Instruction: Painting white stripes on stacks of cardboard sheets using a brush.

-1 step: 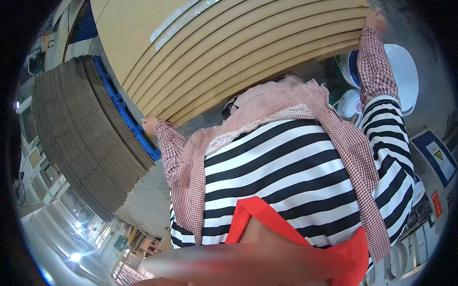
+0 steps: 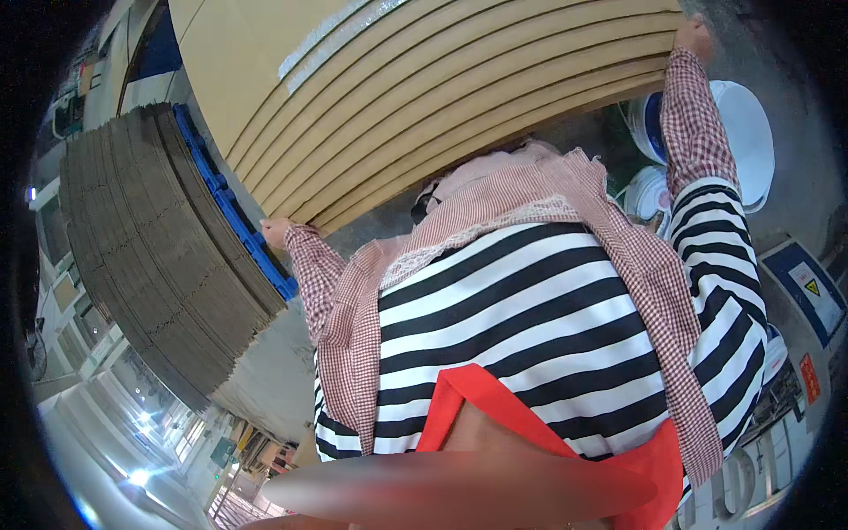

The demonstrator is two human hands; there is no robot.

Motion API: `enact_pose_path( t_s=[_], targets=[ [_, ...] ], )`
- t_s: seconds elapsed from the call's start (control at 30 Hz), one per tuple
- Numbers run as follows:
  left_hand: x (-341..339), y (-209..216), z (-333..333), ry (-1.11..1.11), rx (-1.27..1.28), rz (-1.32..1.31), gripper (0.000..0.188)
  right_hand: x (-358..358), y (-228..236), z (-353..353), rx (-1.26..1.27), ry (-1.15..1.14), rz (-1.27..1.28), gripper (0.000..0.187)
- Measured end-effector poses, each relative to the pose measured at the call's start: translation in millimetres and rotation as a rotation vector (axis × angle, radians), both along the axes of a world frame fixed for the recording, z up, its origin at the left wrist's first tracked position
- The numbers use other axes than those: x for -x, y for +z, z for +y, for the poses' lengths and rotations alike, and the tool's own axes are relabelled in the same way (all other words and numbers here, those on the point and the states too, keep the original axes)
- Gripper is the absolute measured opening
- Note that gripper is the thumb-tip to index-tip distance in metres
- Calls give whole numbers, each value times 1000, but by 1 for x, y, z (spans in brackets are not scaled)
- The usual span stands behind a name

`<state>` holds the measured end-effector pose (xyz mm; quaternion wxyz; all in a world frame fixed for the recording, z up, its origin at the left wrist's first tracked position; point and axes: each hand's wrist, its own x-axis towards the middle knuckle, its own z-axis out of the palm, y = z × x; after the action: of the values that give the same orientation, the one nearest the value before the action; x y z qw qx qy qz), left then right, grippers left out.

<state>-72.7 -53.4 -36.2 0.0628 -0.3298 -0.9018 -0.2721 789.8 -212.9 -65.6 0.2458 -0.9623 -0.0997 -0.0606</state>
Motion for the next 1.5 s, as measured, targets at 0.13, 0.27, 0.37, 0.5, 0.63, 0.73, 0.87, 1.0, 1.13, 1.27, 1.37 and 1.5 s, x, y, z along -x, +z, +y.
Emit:
enact_pose_path(
  t_s=[0.13,0.27,0.37,0.5,0.63,0.73,0.87,1.0,1.13,1.27,1.37,1.5],
  targets=[
    [10,4,10,1,-158,-194,51,-5,-4,6,-150,23,-91,58],
    [14,-7,13,68,-239,-209,58,-6,-10,5,-170,32,-149,54],
    [11,-13,10,27,-206,9,59,-5,-15,2,-127,27,-162,52],
    [5,-5,8,38,-11,80,51,-5,-16,2,-14,20,-163,53],
    [-3,2,8,28,84,39,48,-4,-12,4,83,50,-140,54],
    [-7,3,7,42,87,24,47,2,-10,6,100,31,-111,54],
    [-8,2,7,55,99,57,47,3,-12,8,92,52,-80,52],
    [-13,-5,10,130,-255,64,33,-14,-12,-2,156,252,-170,48],
    [-13,-15,16,148,-49,509,27,-31,-6,-22,333,582,-889,46],
    [-1,-17,20,-181,27,14,48,-16,-12,-20,225,490,49,50],
    [5,-20,20,-197,-24,-7,59,9,-33,-6,101,66,-59,58],
    [9,-19,23,-223,50,66,61,7,-62,-5,99,162,-15,50]
  ],
)
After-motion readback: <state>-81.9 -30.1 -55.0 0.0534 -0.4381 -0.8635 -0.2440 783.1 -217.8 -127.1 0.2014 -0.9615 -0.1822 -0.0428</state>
